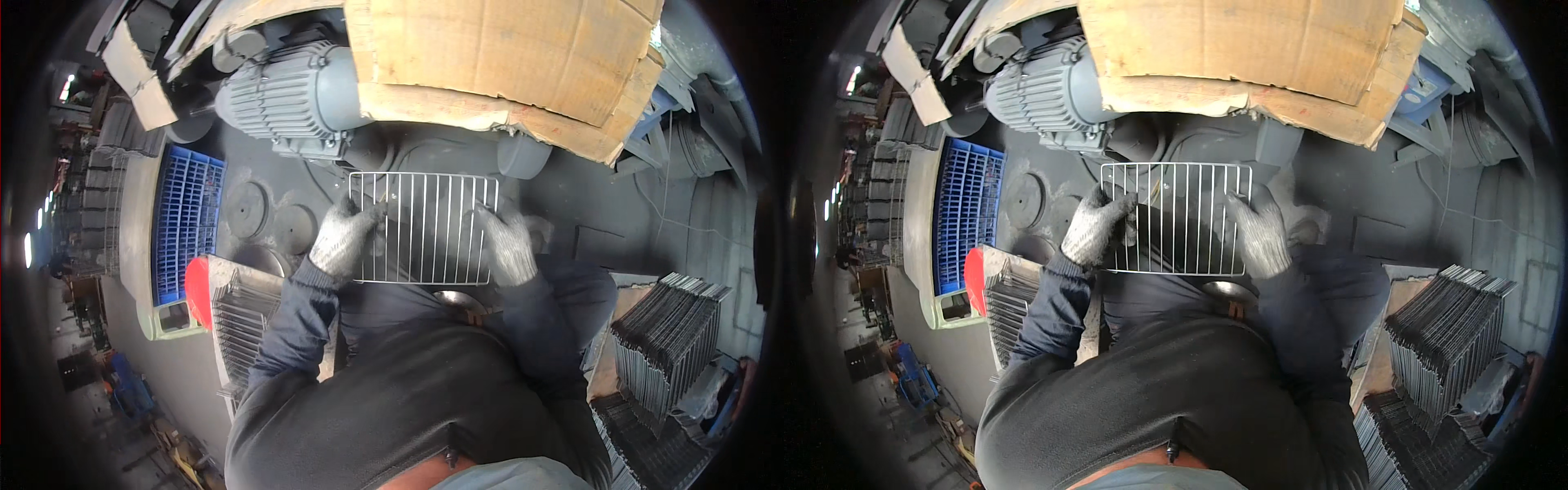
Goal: Checking and stacking metal wire grids on a fabrication floor.
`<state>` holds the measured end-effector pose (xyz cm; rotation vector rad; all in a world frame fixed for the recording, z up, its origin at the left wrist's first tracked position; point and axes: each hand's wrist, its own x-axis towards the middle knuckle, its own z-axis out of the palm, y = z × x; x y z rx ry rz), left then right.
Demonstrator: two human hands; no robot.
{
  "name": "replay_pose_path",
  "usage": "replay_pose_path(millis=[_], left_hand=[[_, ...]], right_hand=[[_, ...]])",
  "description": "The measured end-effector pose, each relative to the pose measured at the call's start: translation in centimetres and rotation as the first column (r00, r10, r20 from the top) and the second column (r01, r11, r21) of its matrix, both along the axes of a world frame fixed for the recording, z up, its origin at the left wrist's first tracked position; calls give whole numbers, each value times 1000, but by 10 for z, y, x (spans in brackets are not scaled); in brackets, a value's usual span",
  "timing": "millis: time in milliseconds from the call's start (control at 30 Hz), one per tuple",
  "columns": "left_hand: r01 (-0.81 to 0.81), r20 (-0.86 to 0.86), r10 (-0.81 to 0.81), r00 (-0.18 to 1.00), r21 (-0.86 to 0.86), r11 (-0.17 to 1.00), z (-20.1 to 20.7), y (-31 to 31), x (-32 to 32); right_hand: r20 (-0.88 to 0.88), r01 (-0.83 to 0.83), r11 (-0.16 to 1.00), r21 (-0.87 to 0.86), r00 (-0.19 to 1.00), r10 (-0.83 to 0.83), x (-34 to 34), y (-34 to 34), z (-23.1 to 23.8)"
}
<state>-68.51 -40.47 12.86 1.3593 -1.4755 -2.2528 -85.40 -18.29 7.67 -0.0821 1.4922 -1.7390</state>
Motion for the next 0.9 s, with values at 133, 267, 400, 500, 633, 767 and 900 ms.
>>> replay_pose_path(millis=[133,267,400,500,633,767,900], left_hand=[[132,-42,-160,986,-378,916,26,31,17],[230,14,-293,956,-658,718,48,69,4],[351,121,-406,906,-752,559,61,86,-5],[240,-34,-343,939,-650,721,58,86,0],[30,-242,-114,964,-326,945,62,71,5],[-127,-434,57,899,-134,983,60,49,19],[-233,-532,265,804,128,964,47,44,27]], right_hand=[[-623,259,954,150,774,-112,29,31,12],[-916,435,887,158,401,-34,48,52,54],[-942,503,863,47,310,-130,63,59,67],[-938,555,825,106,332,-103,62,67,58],[-752,454,876,160,632,-190,58,68,47],[-818,331,923,198,574,-30,64,72,48],[-879,362,929,-83,413,-239,66,71,14]])
